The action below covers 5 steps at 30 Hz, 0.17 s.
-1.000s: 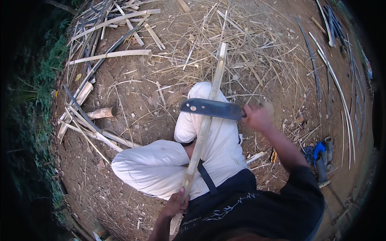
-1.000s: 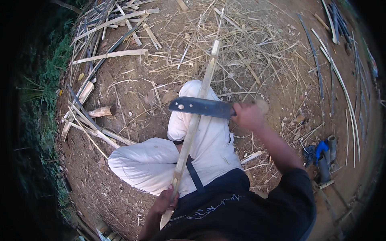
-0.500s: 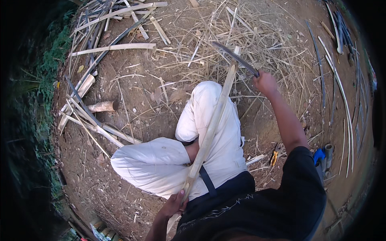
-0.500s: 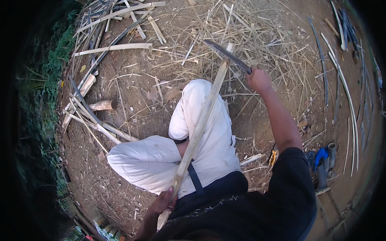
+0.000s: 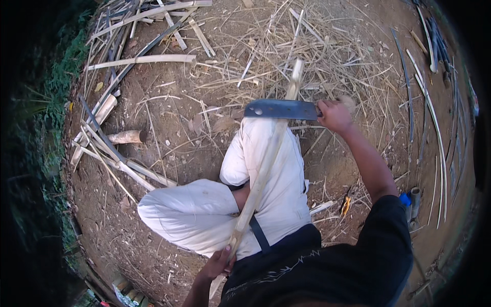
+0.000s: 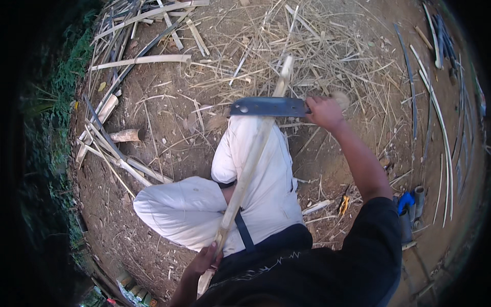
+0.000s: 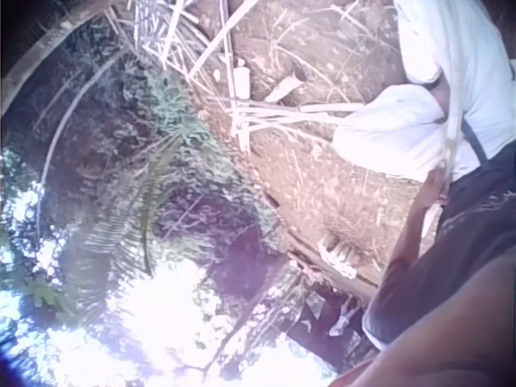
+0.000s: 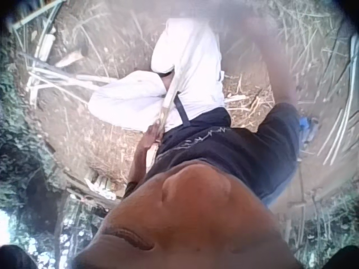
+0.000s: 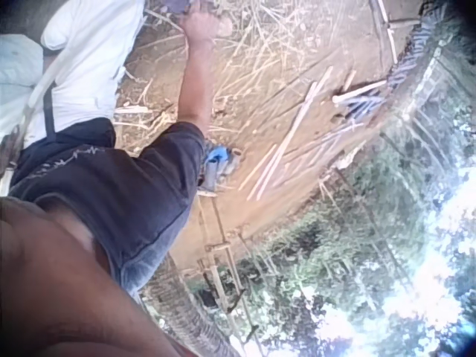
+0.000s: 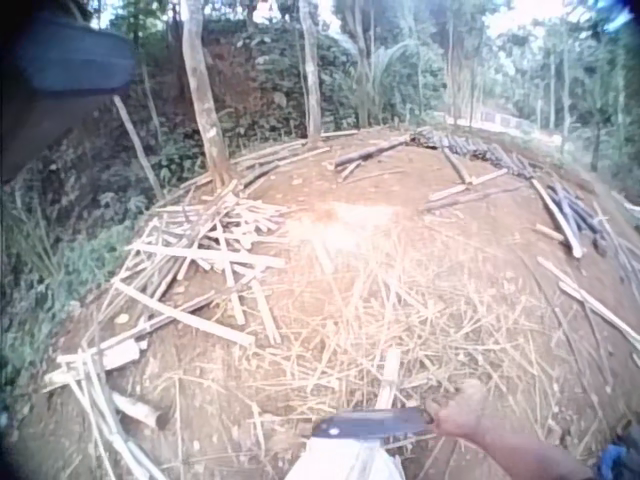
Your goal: The person shaves a long strip of bamboo using a knife while sitting on the ground outdoors.
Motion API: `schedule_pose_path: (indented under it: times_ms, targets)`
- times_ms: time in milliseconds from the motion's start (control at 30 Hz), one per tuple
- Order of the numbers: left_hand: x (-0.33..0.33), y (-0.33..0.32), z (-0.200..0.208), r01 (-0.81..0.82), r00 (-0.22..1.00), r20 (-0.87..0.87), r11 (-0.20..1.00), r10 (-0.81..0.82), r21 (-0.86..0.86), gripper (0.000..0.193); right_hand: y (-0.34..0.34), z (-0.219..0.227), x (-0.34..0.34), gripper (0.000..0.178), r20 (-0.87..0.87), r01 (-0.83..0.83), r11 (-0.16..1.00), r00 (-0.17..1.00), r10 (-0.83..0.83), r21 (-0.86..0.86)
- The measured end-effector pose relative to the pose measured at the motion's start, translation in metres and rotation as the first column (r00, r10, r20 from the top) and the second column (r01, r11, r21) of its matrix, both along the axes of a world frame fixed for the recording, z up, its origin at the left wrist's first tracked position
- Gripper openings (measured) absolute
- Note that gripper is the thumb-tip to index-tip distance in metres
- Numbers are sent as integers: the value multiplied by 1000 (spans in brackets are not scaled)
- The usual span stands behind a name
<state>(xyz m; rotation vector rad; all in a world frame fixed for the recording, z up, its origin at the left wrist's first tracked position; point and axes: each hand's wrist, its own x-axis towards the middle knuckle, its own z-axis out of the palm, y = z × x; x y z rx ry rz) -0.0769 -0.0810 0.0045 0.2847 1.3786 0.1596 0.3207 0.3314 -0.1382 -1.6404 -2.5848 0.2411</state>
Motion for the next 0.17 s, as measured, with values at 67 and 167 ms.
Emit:
schedule_pose_path:
  times_ms: [67, 167]
  targets:
    - [-6, -3, -6, 13, 999, 37, 1000, -13, -13, 59, 16, -11, 14, 30, 30, 95, 995, 995, -94, -14]
    - [-9, -4, -13, 0, 1000, 30, 1000, 1, -27, 60, 31, -6, 8, 33, 40, 261, 965, 965, -261, 4]
